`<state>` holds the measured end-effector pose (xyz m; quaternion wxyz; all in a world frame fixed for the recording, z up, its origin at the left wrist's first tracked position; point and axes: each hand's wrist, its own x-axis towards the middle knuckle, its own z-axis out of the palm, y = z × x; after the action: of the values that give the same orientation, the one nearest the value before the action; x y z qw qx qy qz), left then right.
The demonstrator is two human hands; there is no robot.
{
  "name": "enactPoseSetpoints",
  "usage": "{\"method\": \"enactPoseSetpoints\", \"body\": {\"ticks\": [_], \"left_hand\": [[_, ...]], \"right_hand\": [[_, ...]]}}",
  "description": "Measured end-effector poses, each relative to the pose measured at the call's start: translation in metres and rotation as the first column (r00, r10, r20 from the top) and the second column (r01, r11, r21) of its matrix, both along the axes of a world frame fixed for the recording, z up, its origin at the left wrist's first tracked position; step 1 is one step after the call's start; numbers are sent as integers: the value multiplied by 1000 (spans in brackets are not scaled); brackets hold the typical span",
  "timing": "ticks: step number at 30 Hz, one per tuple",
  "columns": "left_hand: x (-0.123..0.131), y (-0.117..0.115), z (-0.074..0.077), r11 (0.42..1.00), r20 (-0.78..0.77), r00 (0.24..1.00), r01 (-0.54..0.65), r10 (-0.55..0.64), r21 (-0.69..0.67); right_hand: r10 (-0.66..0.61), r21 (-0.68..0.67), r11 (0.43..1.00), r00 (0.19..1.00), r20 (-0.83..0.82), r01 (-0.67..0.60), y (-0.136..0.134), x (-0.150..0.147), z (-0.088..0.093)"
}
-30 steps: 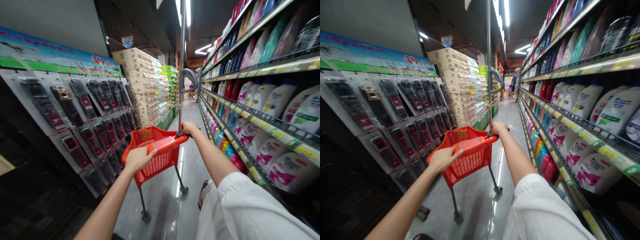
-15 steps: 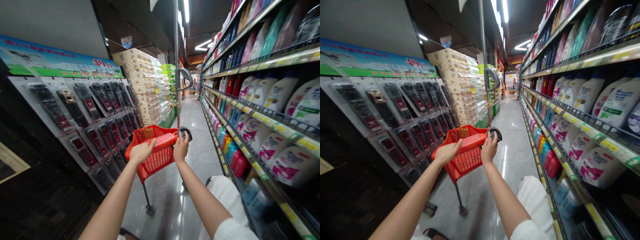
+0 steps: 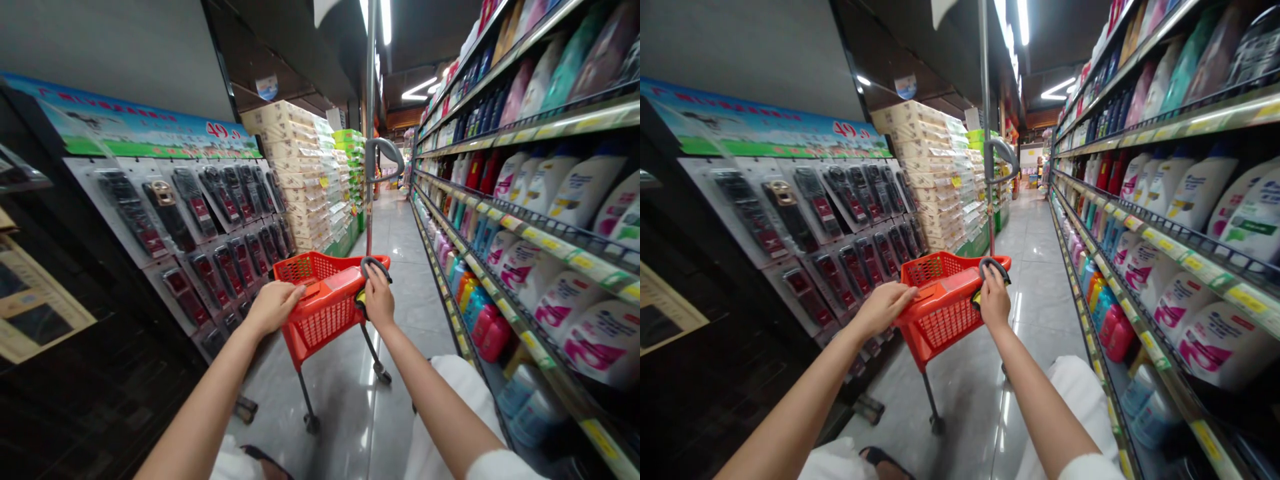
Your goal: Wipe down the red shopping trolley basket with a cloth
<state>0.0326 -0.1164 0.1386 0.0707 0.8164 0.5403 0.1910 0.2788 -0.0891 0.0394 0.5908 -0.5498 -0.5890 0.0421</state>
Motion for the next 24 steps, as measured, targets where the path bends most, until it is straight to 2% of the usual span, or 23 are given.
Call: {"method": "enactPoseSetpoints", "body": {"ticks": [2, 3, 4, 6, 9, 12, 14, 17, 20, 24], "left_hand": [[-16, 6, -15, 995, 263, 959, -96, 101, -33], [-20, 10, -25, 994, 364, 925, -91, 108, -63], [-22, 14, -35, 996, 428, 900, -62, 82, -60], [-21, 21, -55, 998, 513, 858, -58, 29, 40], [-16, 27, -70, 997, 488, 873, -15, -27, 82], [-11, 26, -68, 998, 415, 909, 12, -35, 58], [-4, 23, -65, 999, 373, 927, 18, -32, 42], [14, 20, -64, 998, 304, 952, 28, -45, 62], [37, 22, -68, 996, 211, 976, 29, -48, 90], [59, 27, -70, 994, 131, 991, -8, -6, 107]], "right_hand": [[-49, -17, 999, 996, -71, 48, 3, -4, 3], [-79, -25, 997, 992, -97, 77, 1, -11, 3], [-103, -29, 994, 988, -113, 101, -3, -21, 3], [-101, -17, 995, 990, -94, 100, -18, -42, 2], [36, 5, 999, 997, 67, -36, -42, -61, -2], [128, 0, 992, 979, 162, -129, -48, -48, -1], [102, 12, 994, 989, 105, -104, -39, -30, 3], [-5, 3, 1000, 999, -43, 5, -24, -14, 8], [-65, -16, 998, 992, -109, 64, -28, -25, 8], [41, 48, 998, 999, -24, -39, -58, -48, 0]]}}
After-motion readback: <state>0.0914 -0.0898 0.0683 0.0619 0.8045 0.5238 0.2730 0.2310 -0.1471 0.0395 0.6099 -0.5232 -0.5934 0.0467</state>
